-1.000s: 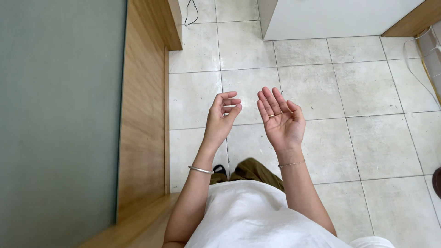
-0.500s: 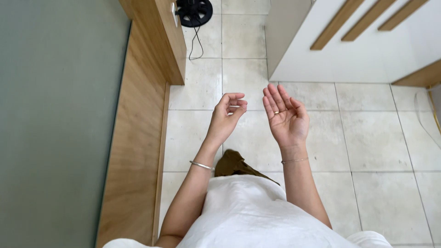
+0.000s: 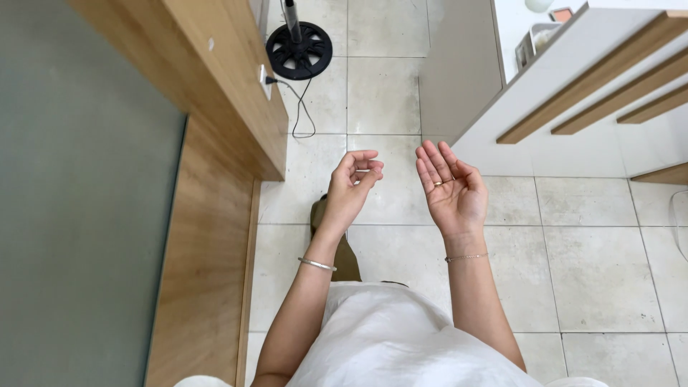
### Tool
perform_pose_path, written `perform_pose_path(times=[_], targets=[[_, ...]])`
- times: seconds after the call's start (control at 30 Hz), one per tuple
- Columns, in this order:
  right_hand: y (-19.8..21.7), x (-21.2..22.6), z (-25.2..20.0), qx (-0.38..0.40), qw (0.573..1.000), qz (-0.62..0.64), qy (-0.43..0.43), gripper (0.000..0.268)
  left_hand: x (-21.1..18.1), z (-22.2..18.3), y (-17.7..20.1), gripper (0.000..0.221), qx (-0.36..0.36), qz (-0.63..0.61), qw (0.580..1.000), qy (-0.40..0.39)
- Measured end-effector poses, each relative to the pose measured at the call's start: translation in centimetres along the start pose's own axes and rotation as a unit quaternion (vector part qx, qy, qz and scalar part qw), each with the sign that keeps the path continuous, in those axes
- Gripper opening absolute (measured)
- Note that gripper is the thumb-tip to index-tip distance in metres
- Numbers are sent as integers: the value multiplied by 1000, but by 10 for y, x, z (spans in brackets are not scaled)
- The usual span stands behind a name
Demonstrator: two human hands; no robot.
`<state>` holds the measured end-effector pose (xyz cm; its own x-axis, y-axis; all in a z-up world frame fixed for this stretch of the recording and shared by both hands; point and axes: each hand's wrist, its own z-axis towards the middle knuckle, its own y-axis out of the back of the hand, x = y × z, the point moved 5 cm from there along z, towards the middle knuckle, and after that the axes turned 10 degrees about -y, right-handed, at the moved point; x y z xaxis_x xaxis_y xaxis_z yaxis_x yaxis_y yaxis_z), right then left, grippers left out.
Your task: Inspecting and placing various decorative flower-shaped candles onto a glass display shelf from a production workbench.
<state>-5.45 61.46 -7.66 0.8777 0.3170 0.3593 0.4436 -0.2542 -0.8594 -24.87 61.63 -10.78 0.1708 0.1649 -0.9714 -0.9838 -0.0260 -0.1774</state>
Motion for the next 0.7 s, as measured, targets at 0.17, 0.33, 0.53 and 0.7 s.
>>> perform_pose_path(times=[0.17,0.33,0.53,0.7], targets=[[-31,30,129,2,1000,16,16,45,12,149,6,30,29,-2,1000,-7],[-91,62,253,8,999,12,46,46,18,296,16,25,67,23,997,13],[-138,96,372,3,997,18,72,45,44,437,20,25,94,20,995,-17],[-149,136,474,-16,998,17,67,46,70,547,9,26,95,-19,995,-10]])
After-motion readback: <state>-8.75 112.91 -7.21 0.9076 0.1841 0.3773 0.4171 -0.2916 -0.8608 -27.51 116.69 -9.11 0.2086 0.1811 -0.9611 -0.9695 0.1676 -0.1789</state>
